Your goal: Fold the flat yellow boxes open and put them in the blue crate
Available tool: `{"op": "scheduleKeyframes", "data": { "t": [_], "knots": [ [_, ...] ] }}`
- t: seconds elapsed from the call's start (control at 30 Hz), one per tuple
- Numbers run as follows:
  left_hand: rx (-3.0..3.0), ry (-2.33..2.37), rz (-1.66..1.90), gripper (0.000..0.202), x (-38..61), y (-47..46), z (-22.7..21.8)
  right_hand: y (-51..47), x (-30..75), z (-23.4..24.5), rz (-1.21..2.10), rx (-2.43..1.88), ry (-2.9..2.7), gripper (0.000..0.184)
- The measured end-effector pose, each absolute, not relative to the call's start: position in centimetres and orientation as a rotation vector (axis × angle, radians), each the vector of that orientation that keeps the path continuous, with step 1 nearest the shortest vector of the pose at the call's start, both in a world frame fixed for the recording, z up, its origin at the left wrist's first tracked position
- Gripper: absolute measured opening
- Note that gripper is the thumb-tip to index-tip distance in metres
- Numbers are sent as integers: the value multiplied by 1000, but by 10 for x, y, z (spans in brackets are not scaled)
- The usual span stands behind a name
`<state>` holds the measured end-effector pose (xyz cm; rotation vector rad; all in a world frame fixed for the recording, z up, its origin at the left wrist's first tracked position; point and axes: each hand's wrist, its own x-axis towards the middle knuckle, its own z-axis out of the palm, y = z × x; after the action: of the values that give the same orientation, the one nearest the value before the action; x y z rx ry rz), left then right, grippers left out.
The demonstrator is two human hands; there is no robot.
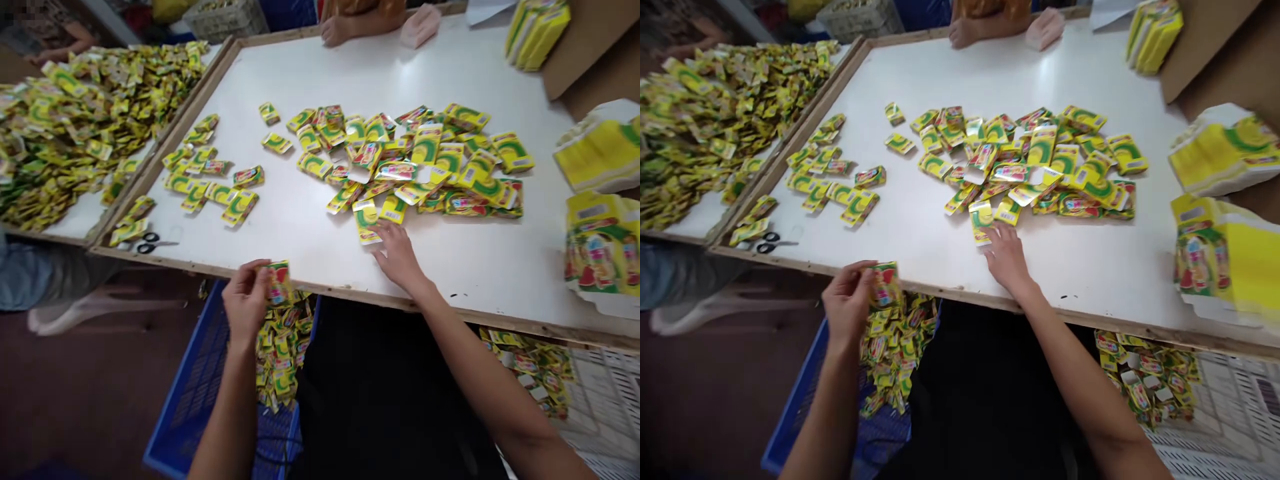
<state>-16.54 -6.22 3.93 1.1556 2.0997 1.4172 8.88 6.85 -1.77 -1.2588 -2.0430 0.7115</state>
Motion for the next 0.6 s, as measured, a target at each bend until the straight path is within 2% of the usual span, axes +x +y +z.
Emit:
{"op": "scheduleKeyframes", "data": {
  "t": [0.1, 0.23, 0.4, 0.5, 0.6],
  "knots": [
    [1294, 2383, 1101, 26, -215, -100, 47, 83, 82, -30, 560, -1307, -2249, 49],
    [1350, 2407, 1167, 28, -208, -103, 44, 91, 84, -30, 461, -1207, -2243, 29],
    [1527, 1898, 1419, 29, -127, -37, 40, 76, 93, 2, 500, -1114, -1943, 18],
    [1576, 1488, 1350, 48, -73, -2, 30, 61, 103, 16, 699, -1149, -1825, 14],
    [1536, 1284, 1170, 47, -33, 9, 12, 48, 115, 8, 976, -1226, -1682, 15]
  ]
}}
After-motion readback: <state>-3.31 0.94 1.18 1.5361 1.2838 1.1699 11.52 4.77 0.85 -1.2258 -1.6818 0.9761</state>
